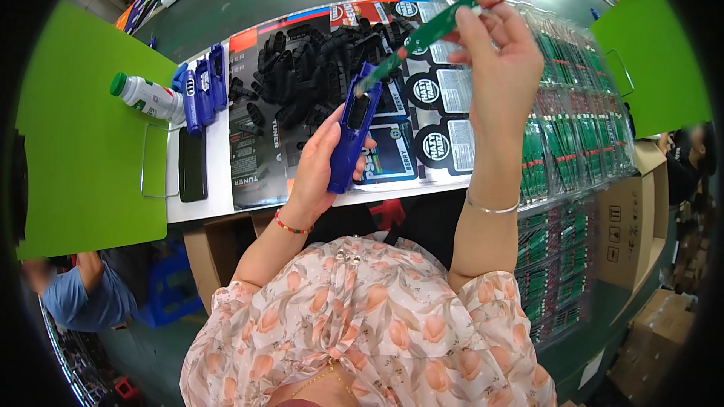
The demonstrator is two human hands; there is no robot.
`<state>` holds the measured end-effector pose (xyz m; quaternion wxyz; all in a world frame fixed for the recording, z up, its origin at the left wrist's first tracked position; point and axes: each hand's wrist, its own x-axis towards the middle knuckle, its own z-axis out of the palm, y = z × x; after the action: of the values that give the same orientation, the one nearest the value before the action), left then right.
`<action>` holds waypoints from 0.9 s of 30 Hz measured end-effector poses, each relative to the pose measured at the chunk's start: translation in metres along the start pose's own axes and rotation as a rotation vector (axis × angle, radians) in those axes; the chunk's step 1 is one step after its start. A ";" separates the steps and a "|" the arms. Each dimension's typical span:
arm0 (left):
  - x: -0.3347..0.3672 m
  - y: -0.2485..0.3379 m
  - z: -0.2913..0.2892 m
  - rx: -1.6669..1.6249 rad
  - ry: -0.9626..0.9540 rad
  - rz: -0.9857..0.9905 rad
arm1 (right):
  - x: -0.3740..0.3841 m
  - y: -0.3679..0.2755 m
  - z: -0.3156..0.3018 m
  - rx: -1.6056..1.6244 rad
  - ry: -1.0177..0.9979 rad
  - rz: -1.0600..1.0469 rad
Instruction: The person is assembling electronic components by inserting small green parts into blue plastic housings.
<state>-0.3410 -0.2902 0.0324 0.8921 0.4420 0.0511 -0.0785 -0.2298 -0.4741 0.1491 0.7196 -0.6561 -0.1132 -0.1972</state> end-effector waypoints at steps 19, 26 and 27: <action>0.001 0.004 -0.001 -0.061 -0.074 0.005 | -0.076 0.047 0.010 0.080 -0.328 0.311; 0.000 0.005 -0.001 -0.085 -0.059 0.028 | -0.078 0.050 0.011 0.047 -0.341 0.309; 0.000 0.005 -0.001 -0.082 -0.057 0.027 | -0.078 0.050 0.012 0.048 -0.340 0.312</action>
<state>-0.3402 -0.2864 0.0360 0.9116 0.4031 0.0231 -0.0767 -0.2776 -0.4485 0.0727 0.7274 -0.6721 -0.1347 0.0324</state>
